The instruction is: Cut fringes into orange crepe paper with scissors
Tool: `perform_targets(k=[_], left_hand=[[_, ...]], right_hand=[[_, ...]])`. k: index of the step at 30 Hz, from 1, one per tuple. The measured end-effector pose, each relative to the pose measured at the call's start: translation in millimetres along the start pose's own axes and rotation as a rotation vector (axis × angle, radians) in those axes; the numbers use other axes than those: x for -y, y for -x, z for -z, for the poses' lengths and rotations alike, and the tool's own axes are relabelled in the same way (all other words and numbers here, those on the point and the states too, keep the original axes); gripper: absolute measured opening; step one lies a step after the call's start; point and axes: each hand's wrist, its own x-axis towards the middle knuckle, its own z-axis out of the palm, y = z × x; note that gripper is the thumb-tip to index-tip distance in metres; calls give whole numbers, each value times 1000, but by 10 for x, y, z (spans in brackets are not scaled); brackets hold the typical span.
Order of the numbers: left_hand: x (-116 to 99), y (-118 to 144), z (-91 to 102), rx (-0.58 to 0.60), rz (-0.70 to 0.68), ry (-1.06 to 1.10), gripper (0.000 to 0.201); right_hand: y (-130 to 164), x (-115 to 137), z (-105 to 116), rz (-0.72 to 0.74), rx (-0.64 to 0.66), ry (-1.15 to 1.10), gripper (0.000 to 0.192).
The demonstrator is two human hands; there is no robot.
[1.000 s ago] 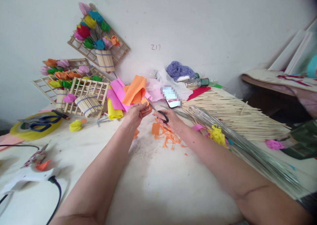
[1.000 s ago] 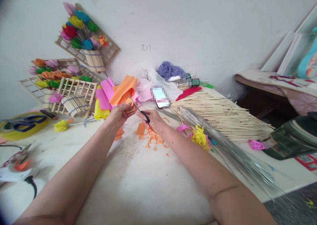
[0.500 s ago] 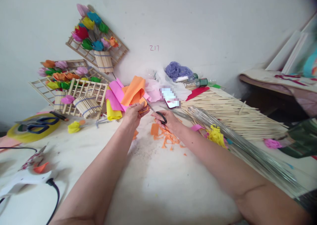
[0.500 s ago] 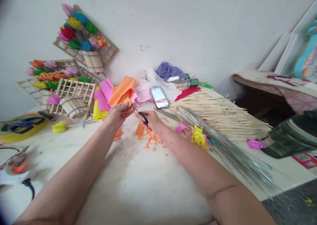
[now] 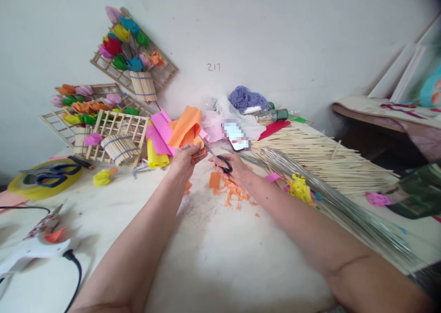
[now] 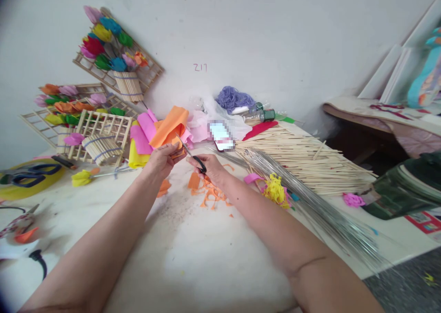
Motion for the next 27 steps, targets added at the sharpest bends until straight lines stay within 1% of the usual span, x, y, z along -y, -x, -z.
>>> perform_targets(k=[4, 10, 14, 21, 27], left_hand=[[4, 5, -1, 10, 1, -9, 15], [4, 18, -25, -9, 15, -14, 14], [7, 20, -31, 15, 6, -24, 18], [20, 17, -7, 54, -6, -51, 26], [48, -3, 3, 50, -1, -49, 24]], right_hand=[[-8, 4, -2, -2, -5, -13, 26], [-14, -13, 6, 6, -5, -1, 26], [-20, -23, 11, 19, 4, -7, 24], [2, 4, 14, 7, 5, -24, 28], [6, -12, 29, 2, 11, -14, 34]])
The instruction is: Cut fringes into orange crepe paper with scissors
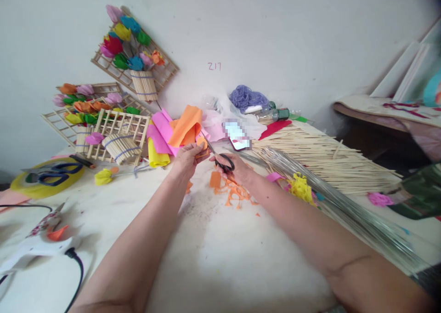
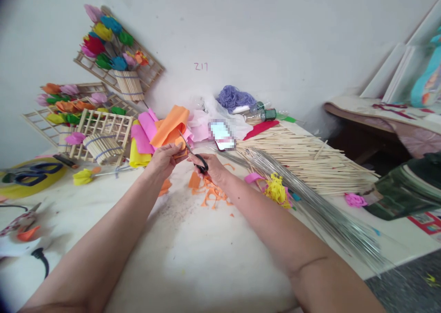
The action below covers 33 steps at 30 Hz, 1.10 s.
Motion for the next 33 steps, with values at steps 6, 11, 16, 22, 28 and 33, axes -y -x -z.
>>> perform_targets(k=[6, 11, 16, 22, 28, 33], left_hand=[[24, -24, 17, -4, 1, -7, 23], [32, -19, 21, 19, 13, -20, 20], [55, -26, 40, 48, 6, -32, 20], [32, -37, 42, 46, 17, -38, 17], [-29, 11, 4, 34, 33, -30, 16], [-41, 19, -9, 2, 46, -17, 12]], right_hand=[[-17, -20, 6, -7, 6, -27, 35], [0, 16, -17, -38, -13, -31, 35], [8, 40, -35, -46, -37, -28, 34], [16, 30, -17, 1, -11, 2, 30], [5, -17, 30, 63, 22, 72, 27], [-27, -30, 33, 54, 24, 86, 26]])
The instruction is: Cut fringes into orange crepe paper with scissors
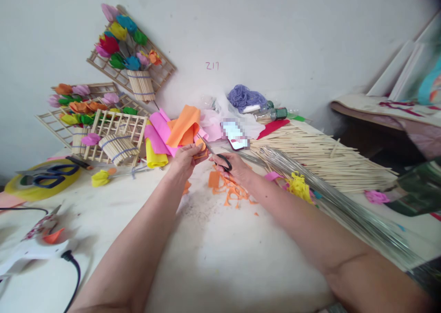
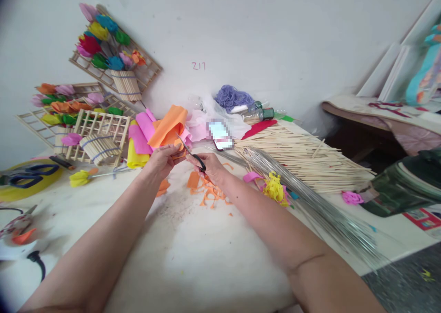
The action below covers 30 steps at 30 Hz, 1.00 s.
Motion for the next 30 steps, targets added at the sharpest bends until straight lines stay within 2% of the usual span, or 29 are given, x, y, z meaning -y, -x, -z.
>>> perform_targets(k=[7, 13, 22, 30], left_hand=[[2, -18, 3, -46, -17, 13, 11], [21, -40, 23, -39, -31, 41, 15], [25, -33, 25, -11, -34, 35, 11], [56, -32, 25, 13, -26, -4, 18]], right_hand=[[26, 57, -64, -25, -29, -16, 29], [6, -7, -44, -33, -50, -45, 27], [28, -9, -30, -59, -59, -120, 41], [26, 30, -55, -80, -78, -127, 35]])
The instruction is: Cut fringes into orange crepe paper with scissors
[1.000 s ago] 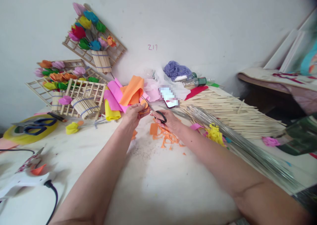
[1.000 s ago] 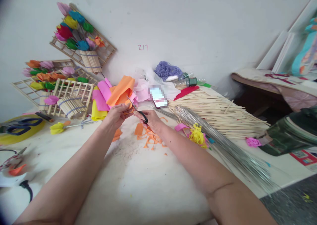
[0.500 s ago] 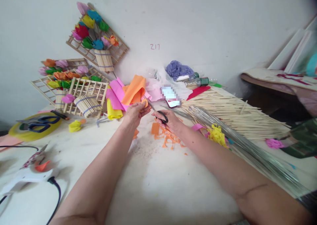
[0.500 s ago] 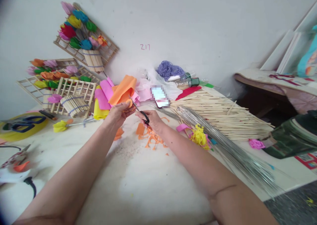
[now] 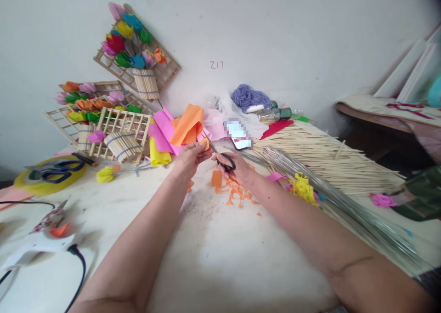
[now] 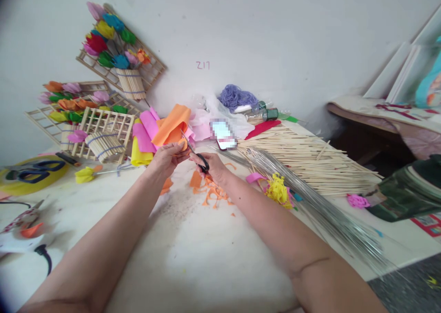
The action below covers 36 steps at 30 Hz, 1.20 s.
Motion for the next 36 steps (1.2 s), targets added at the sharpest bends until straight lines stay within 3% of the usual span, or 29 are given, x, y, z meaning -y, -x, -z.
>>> perform_targets(k=[11, 20, 36], left_hand=[[-4, -13, 24, 41, 4, -13, 18], [-62, 16, -7, -16, 17, -4, 14], [-22, -24, 28, -31, -27, 38, 20]], right_hand=[[0, 12, 4, 43, 33, 44, 34], [7, 6, 3, 90, 53, 90, 26], [18, 3, -10, 44, 12, 75, 29]])
